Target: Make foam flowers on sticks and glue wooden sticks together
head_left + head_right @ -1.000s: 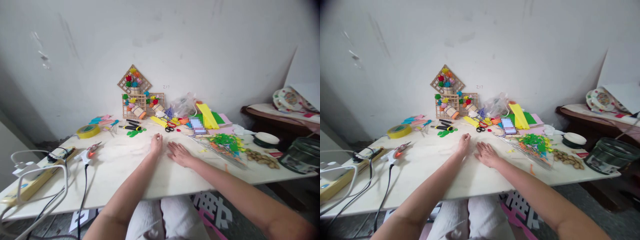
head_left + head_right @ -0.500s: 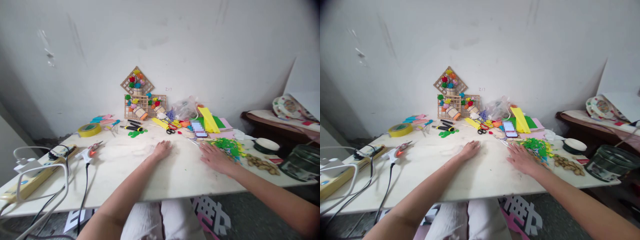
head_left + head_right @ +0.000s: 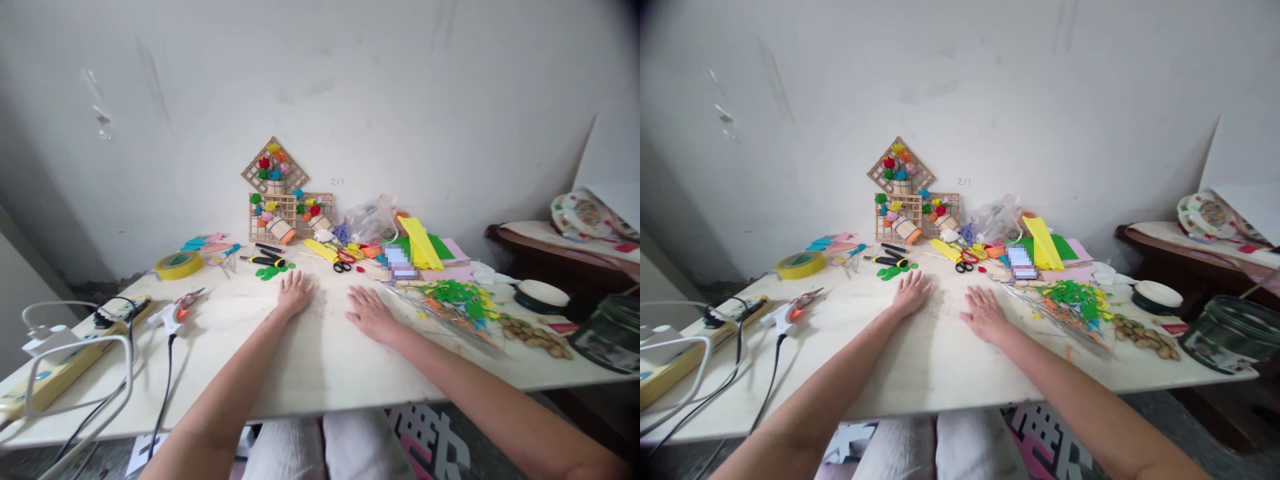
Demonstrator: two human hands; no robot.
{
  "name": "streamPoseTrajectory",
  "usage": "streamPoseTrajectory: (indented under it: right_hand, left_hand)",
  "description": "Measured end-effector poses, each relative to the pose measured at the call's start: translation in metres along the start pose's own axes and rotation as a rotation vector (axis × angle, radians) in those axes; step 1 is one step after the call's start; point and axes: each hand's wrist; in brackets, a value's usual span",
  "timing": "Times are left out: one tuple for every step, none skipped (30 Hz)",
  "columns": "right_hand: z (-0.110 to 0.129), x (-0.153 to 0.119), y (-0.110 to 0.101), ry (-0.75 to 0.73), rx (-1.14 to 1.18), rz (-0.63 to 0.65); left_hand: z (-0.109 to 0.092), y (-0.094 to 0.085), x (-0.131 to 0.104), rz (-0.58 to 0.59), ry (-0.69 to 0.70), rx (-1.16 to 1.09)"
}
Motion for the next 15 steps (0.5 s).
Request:
streamPoseTrajectory:
  right_hand:
    - [-0.006,0.005,-0.002,0.036,-0.025,-0.032]
    - [-0.01,0.009,-0.003,0.056,-0.039,-0.06]
    - [-0.011,0.014,-0.004,0.055,-0.043,-0.079]
    - [-0.009,0.018,-0.004,0.044,-0.035,-0.088]
    - [-0.005,0.022,-0.003,0.027,-0.018,-0.086]
    - [0.0,0.026,-0.002,0.012,0.005,-0.077]
    - [0.005,0.03,-0.001,0.001,0.027,-0.067]
    - [0.009,0.034,0.0,-0.004,0.047,-0.058]
    - [0.013,0.038,0.001,-0.003,0.064,-0.053]
    - [0.015,0.042,0.002,0.004,0.078,-0.05]
    - [0.016,0.045,0.002,0.01,0.089,-0.049]
    - [0.016,0.048,0.002,0.014,0.098,-0.051]
    - [0.015,0.05,0.002,0.011,0.106,-0.053]
    - [0.014,0.051,0.002,0.005,0.114,-0.056]
    - [0.013,0.051,0.002,-0.003,0.12,-0.062]
  left_hand:
    - [0.005,-0.001,0.003,-0.022,-0.016,0.029]
    - [0.009,-0.002,0.006,-0.043,-0.035,0.056]
    - [0.014,-0.003,0.01,-0.059,-0.052,0.077]
    - [0.018,-0.003,0.014,-0.069,-0.069,0.092]
    - [0.021,-0.004,0.018,-0.074,-0.084,0.102]
    - [0.024,-0.005,0.021,-0.078,-0.096,0.108]
    - [0.027,-0.005,0.025,-0.081,-0.105,0.112]
    - [0.03,-0.005,0.028,-0.087,-0.116,0.114]
    - [0.033,-0.006,0.031,-0.095,-0.129,0.115]
    - [0.035,-0.005,0.033,-0.1,-0.147,0.114]
    - [0.038,-0.005,0.036,-0.105,-0.168,0.111]
    - [0.04,-0.005,0.038,-0.108,-0.19,0.107]
    - [0.042,-0.005,0.041,-0.112,-0.209,0.104]
    - [0.045,-0.005,0.043,-0.115,-0.225,0.1]
    - [0.047,-0.005,0.046,-0.117,-0.236,0.096]
Point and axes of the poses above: each hand's wrist, its own x-axis towards the middle knuckle, its own y-axis out of the palm, z = x × y, and after that the axes turned 9 degrees about z, right-handed
